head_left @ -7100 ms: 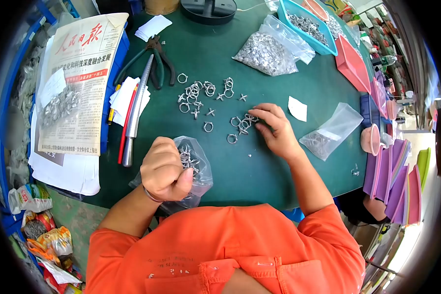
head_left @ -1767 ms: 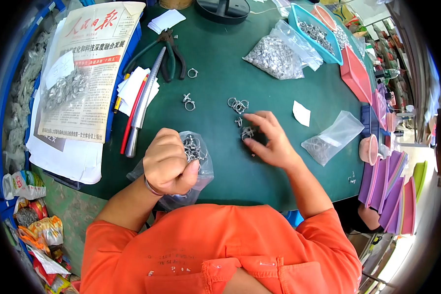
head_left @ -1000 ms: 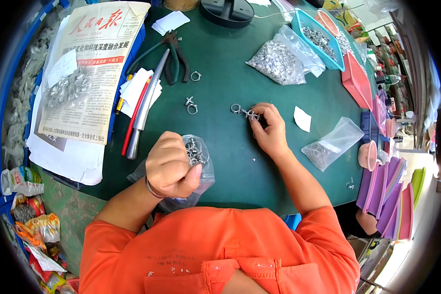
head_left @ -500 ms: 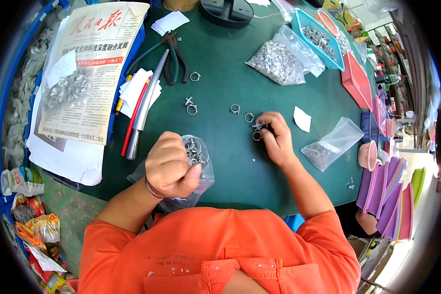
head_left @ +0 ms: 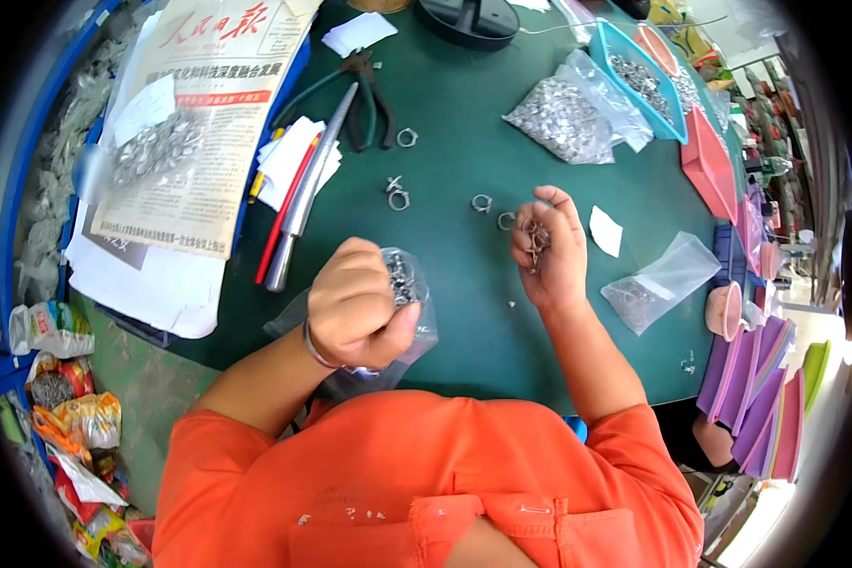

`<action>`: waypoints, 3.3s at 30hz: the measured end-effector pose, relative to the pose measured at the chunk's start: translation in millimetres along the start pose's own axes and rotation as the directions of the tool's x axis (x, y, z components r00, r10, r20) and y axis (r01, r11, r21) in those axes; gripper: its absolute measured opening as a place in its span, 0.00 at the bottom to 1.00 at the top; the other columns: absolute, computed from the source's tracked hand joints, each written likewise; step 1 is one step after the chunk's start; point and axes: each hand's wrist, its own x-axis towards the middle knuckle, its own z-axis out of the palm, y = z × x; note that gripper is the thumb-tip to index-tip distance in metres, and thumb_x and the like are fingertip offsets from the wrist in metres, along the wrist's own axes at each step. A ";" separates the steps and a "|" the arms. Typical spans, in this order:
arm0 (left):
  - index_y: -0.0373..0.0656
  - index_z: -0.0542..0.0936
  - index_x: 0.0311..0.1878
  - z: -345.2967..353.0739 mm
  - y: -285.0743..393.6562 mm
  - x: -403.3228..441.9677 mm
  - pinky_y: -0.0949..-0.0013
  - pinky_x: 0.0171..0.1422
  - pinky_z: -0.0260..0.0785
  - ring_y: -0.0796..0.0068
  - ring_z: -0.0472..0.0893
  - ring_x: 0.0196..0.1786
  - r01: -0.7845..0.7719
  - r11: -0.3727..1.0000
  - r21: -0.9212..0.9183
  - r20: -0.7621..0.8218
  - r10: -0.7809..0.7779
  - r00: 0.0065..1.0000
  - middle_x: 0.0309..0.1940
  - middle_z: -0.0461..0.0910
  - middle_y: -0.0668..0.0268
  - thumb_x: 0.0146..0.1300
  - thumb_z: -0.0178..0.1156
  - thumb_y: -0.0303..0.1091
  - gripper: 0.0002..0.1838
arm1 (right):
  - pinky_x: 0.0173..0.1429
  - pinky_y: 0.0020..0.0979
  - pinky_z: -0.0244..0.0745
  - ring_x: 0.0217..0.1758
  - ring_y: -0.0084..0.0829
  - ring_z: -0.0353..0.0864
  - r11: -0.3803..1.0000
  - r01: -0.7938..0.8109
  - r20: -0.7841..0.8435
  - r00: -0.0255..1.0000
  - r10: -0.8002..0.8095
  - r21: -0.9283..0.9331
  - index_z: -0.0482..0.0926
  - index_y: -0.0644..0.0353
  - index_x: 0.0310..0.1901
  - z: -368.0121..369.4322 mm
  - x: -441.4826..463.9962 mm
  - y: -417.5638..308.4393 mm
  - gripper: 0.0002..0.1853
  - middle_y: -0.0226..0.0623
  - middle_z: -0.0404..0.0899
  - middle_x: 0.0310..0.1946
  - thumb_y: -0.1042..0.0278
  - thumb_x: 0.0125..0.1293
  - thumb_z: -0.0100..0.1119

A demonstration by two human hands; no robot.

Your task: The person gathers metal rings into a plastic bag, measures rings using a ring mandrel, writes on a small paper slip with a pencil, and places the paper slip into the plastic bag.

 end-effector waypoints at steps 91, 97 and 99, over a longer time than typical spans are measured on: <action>0.41 0.72 0.28 -68.8 40.2 -25.4 0.57 0.45 0.71 0.59 0.75 0.33 0.151 0.982 0.117 -0.041 -0.147 0.988 0.25 0.75 0.63 0.49 0.71 0.29 0.14 | 0.40 0.37 0.73 0.37 0.38 0.79 -0.470 0.879 0.990 0.125 0.059 -0.082 0.75 0.54 0.39 161.0 128.6 35.5 0.08 0.37 0.78 0.31 0.69 0.56 0.57; 0.41 0.72 0.32 -68.9 38.2 -27.3 0.55 0.47 0.72 0.62 0.76 0.32 0.135 0.981 0.138 -0.009 -0.135 0.991 0.25 0.76 0.65 0.56 0.69 0.32 0.13 | 0.48 0.41 0.68 0.44 0.43 0.77 -0.149 0.944 0.955 0.296 -0.021 -0.296 0.72 0.55 0.42 159.7 120.3 57.5 0.16 0.38 0.80 0.36 0.66 0.54 0.67; 0.41 0.72 0.31 -69.4 38.5 -27.9 0.55 0.46 0.72 0.62 0.76 0.32 0.132 0.981 0.144 -0.004 -0.133 0.991 0.25 0.76 0.65 0.56 0.69 0.32 0.13 | 0.49 0.41 0.67 0.45 0.42 0.76 -0.109 0.913 0.918 0.397 0.016 -0.393 0.72 0.56 0.42 160.0 116.4 62.9 0.19 0.36 0.79 0.37 0.69 0.50 0.71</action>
